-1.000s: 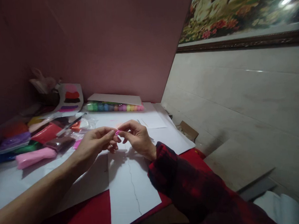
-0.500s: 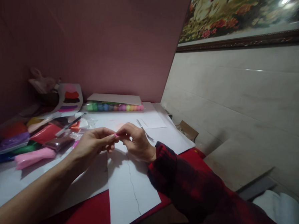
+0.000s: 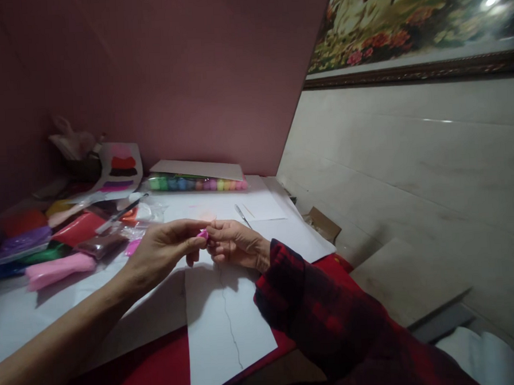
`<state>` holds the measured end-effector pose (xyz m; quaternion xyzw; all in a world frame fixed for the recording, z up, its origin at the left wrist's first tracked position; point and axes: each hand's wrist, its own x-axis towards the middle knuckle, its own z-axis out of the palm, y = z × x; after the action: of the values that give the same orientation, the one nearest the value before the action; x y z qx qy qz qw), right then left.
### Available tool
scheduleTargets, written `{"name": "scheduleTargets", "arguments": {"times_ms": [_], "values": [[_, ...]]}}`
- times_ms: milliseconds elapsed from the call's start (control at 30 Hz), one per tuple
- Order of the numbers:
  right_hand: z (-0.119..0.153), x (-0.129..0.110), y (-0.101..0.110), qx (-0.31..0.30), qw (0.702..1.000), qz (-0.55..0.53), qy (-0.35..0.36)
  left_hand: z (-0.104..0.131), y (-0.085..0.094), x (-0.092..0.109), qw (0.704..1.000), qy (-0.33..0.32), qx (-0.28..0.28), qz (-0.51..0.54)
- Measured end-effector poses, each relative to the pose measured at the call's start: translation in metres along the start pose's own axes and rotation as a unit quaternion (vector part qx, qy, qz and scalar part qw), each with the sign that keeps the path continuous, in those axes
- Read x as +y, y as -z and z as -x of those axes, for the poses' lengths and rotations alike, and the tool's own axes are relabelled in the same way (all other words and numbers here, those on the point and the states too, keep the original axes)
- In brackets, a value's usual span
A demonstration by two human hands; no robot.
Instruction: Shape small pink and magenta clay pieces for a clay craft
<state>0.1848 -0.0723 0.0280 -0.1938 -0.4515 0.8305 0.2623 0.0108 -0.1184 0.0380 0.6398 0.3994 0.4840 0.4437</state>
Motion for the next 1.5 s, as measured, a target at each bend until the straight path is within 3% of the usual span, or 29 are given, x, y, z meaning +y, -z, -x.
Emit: {"name": "scheduleTargets", "arguments": {"times_ms": [133,300,467,633,733,967,1133,1367,1433,1500], "values": [[-0.003,0.005,0.000,0.039,0.997,0.044,0.046,-0.001,0.000,-0.001,0.999,0.025,0.025,-0.012],[-0.006,0.008,-0.003,0.114,0.970,0.114,0.180,-0.002,-0.001,-0.002,0.997,0.060,0.047,0.021],[-0.005,0.005,-0.010,0.084,0.945,0.216,0.231,-0.003,0.001,-0.004,0.994,0.093,0.016,0.045],[-0.007,0.008,-0.011,0.108,0.922,0.253,0.273,-0.002,0.001,-0.006,0.989,0.111,0.010,0.094],[-0.007,0.011,-0.009,0.137,0.889,0.312,0.306,-0.002,0.001,-0.007,0.984,0.135,0.020,0.111],[0.000,0.010,-0.011,0.162,0.772,0.493,0.368,-0.001,0.000,-0.003,0.982,0.146,0.015,0.119],[0.002,0.010,-0.012,0.156,0.734,0.538,0.383,-0.001,-0.002,-0.001,0.975,0.181,0.008,0.132],[0.001,0.012,-0.009,0.160,0.725,0.551,0.382,-0.002,0.000,0.000,0.978,0.158,-0.003,0.138],[0.000,0.012,-0.010,0.165,0.759,0.512,0.365,-0.001,0.000,0.000,0.980,0.149,0.001,0.132],[-0.001,0.011,-0.010,0.169,0.821,0.433,0.332,-0.001,0.000,-0.001,0.986,0.125,0.016,0.114]]}}
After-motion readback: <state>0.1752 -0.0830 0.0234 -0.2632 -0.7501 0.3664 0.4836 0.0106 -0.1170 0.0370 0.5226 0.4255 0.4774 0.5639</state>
